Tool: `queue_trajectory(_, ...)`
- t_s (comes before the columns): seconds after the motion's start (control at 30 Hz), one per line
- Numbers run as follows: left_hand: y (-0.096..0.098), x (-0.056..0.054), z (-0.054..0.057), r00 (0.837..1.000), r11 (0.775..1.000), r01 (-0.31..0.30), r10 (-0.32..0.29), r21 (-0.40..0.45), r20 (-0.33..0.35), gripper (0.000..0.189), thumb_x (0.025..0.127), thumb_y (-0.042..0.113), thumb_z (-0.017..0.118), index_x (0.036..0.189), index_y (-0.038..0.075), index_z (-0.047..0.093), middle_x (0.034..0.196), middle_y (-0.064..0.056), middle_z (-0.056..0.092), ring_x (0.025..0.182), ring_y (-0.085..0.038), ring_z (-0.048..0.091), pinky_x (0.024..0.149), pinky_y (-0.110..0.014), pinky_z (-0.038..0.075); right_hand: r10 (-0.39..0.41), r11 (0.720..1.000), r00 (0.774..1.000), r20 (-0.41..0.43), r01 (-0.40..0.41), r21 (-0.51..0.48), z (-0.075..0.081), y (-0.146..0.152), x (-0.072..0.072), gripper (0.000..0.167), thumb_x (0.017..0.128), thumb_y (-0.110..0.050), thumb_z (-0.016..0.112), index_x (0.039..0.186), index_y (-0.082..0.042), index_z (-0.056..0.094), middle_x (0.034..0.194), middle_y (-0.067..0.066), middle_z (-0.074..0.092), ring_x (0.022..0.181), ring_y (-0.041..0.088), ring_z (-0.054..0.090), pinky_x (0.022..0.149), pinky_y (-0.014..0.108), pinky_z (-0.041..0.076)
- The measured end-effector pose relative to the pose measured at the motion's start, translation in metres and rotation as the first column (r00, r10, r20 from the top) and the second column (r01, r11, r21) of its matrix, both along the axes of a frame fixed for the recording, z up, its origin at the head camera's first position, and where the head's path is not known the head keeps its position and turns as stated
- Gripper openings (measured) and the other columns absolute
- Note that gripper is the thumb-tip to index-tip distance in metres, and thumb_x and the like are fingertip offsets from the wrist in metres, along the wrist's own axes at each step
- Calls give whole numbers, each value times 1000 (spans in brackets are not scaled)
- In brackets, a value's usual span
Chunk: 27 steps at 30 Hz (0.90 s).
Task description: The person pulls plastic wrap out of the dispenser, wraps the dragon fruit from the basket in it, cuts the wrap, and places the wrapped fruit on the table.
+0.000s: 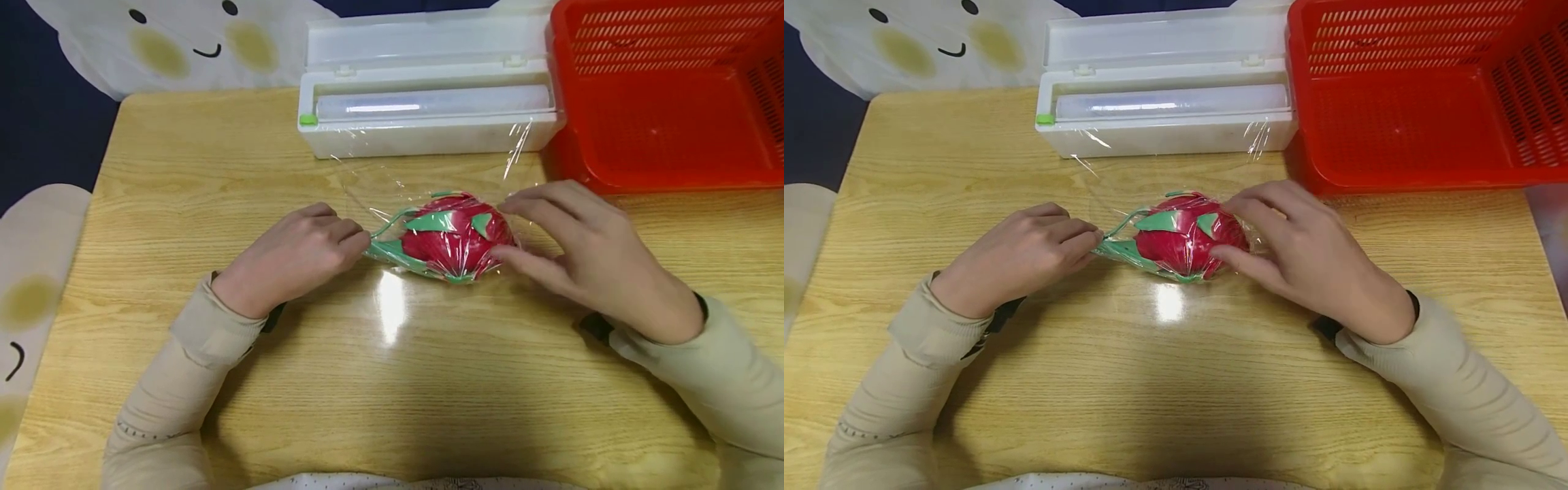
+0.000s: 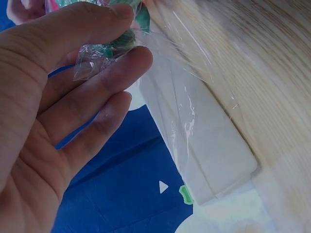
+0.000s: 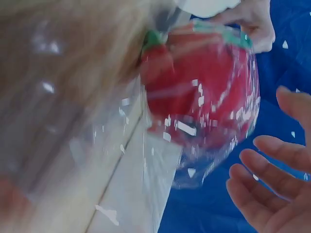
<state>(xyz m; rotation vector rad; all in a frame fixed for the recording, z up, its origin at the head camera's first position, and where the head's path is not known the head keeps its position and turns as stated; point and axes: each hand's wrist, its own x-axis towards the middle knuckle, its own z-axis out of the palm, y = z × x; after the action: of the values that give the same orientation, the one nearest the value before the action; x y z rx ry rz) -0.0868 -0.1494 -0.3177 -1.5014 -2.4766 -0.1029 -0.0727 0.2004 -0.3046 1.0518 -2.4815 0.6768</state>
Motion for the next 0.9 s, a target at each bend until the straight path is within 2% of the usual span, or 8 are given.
queue_trajectory(0.03,0,0,0,1000,1000,0,0,0,1,29,95,-13,52,73,6,50,66,-1,55,59,-16,49,65,-32,48,39,999,999,-14,-39,0,-1,-2,1,66,100,-59,58,119,3,71,113,19,73,103,32,68,117,3,29)
queue_trajectory(0.13,1,0,0,1000,1000,1,-1,1,5,29,95,-12,53,73,6,51,66,-1,55,59,-16,49,65,-32,47,91,996,996,-12,-91,27,-6,-5,1,71,100,-62,57,127,3,68,122,20,70,110,32,67,121,6,28)
queue_trajectory(0.23,1,-1,1,1000,1000,2,-2,0,10,28,96,-12,53,74,6,51,66,-1,56,59,-16,49,65,-32,48,93,993,995,32,-95,65,-12,-5,2,82,97,-67,54,139,3,60,132,22,66,119,34,66,121,23,42)
queue_trajectory(0.4,3,-1,2,1000,1000,2,-2,0,10,28,97,-11,53,74,5,51,66,-1,57,58,-15,48,65,-31,48,72,993,994,85,-80,92,-15,-3,2,92,95,-73,50,149,2,51,136,24,64,121,38,65,99,58,58)
queue_trajectory(0.6,4,-3,0,1000,1000,-2,2,22,5,26,96,-7,55,74,5,50,66,-1,56,58,-15,48,64,-31,47,58,989,990,126,-74,132,-18,0,-1,94,95,-70,47,154,2,42,138,27,62,124,42,63,99,62,56)
queue_trajectory(0.77,5,-2,-1,1000,999,1,-2,46,9,15,96,-5,53,83,3,53,64,-1,53,58,-16,51,67,-33,50,62,984,987,151,-85,154,-18,2,-7,102,77,-43,88,154,2,39,136,26,64,121,39,65,97,61,58)
queue_trajectory(0.83,5,-1,-1,1000,998,6,-7,56,18,6,99,-3,54,96,1,58,69,-4,61,62,-17,58,72,-35,54,64,983,985,160,-90,161,-18,3,-8,109,66,-30,98,153,2,41,136,24,64,122,38,65,98,61,57)
queue_trajectory(0.9,5,-1,-1,1000,998,10,-12,62,26,9,103,0,54,110,0,59,80,-6,71,71,-19,67,78,-37,57,65,981,984,167,-94,169,-18,3,-9,112,62,-30,99,153,1,41,138,23,63,125,38,63,100,62,56)
